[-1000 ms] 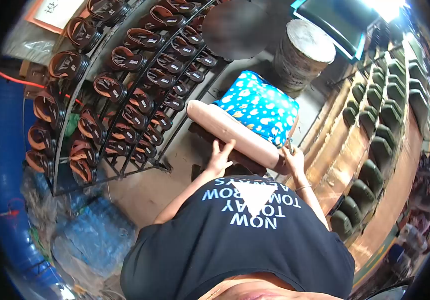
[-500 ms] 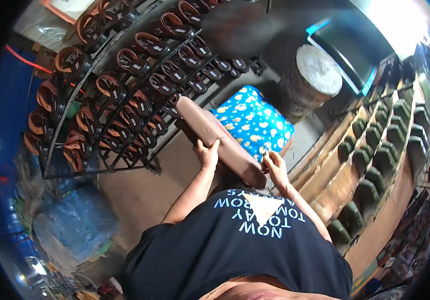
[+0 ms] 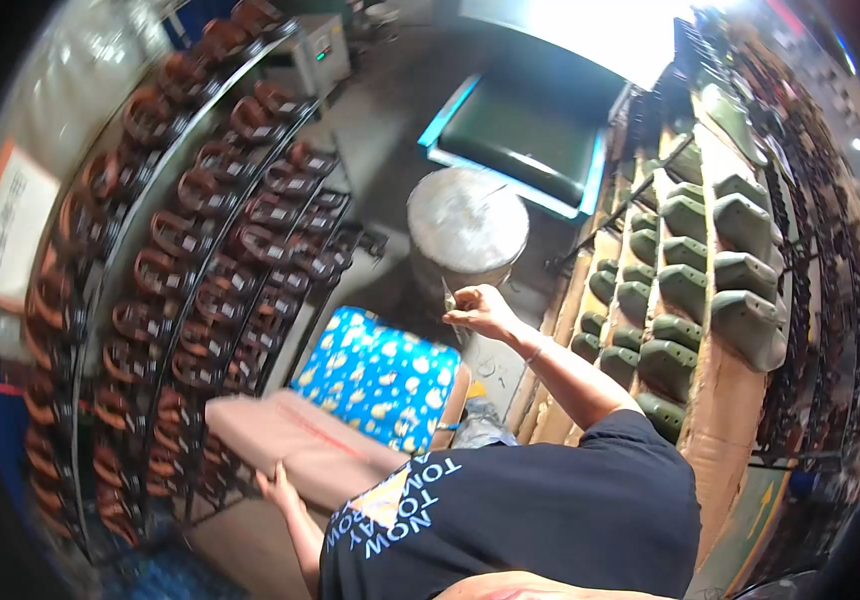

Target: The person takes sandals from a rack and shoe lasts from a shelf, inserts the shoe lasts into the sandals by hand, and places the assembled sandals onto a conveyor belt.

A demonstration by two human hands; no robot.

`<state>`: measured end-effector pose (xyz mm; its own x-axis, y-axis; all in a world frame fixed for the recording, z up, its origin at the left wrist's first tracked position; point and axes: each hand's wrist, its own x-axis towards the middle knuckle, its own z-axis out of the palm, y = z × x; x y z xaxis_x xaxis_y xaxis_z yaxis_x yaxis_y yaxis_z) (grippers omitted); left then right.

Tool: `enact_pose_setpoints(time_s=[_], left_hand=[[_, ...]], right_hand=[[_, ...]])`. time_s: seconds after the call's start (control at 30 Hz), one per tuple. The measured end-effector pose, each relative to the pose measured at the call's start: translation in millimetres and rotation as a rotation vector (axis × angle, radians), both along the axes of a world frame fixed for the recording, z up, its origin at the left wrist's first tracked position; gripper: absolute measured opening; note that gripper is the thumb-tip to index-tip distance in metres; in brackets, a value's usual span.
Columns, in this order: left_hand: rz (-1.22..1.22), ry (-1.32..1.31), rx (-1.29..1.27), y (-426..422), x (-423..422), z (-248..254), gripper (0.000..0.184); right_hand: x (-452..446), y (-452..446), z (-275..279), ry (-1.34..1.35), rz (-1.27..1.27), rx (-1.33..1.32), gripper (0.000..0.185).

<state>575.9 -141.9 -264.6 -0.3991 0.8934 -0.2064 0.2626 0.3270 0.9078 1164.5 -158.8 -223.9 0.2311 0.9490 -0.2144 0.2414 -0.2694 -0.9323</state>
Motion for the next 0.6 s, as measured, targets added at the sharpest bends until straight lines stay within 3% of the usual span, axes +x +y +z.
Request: enact_pose_setpoints(time_s=[0.07,0.1,0.13,0.17,0.2,0.27,0.3,0.33,0.5,0.57,0.6], left_hand=[[-0.010,0.148,-0.014,-8.9,8.7,10.0,0.070],[-0.014,0.121,0.052,-4.6,11.9,6.4,0.066],[-0.235,-0.170,0.262,6.6,3.9,-13.0,0.053],[-0.410,-0.234,0.244,71.5,65.2,-19.7,0.053],[-0.583,-0.261,0.199,118.2,126.1,-38.7,0.053],[-0.875,-0.261,0.108,167.9,220.1,-64.0,0.054],[-0.952,-0.231,0.084,180.3,235.0,-69.1,0.054],[-0.996,-0.196,0.071,189.3,237.3,-74.6,0.054],[-1.031,-0.136,0.044,176.0,222.0,-90.9,0.054],[-1.002,-0.080,0.045,171.8,204.0,-87.6,0.055],[-0.969,-0.041,0.050,171.5,187.8,-81.8,0.055]], right_hand=[[38.0,20.3,10.1,0.092,-0.048,0.063,0.030],[55.1,21.8,35.6,0.128,-0.109,0.102,0.032],[68.3,18.6,71.8,-0.022,-0.104,0.081,0.039],[86.4,25.5,40.5,-0.231,-0.154,0.291,0.054],[95.2,15.4,62.5,-0.118,-0.202,0.352,0.054],[103.3,9.9,41.8,0.002,-0.356,0.480,0.045],[102.8,7.3,42.2,0.016,-0.326,0.355,0.032],[99.0,-7.2,50.1,0.025,-0.348,0.348,0.020],[69.4,-67.4,85.6,0.059,-0.462,0.180,0.021],[69.4,-70.8,97.3,0.206,-0.561,0.153,0.023],[75.7,-68.0,103.7,0.129,-0.543,0.147,0.023]])
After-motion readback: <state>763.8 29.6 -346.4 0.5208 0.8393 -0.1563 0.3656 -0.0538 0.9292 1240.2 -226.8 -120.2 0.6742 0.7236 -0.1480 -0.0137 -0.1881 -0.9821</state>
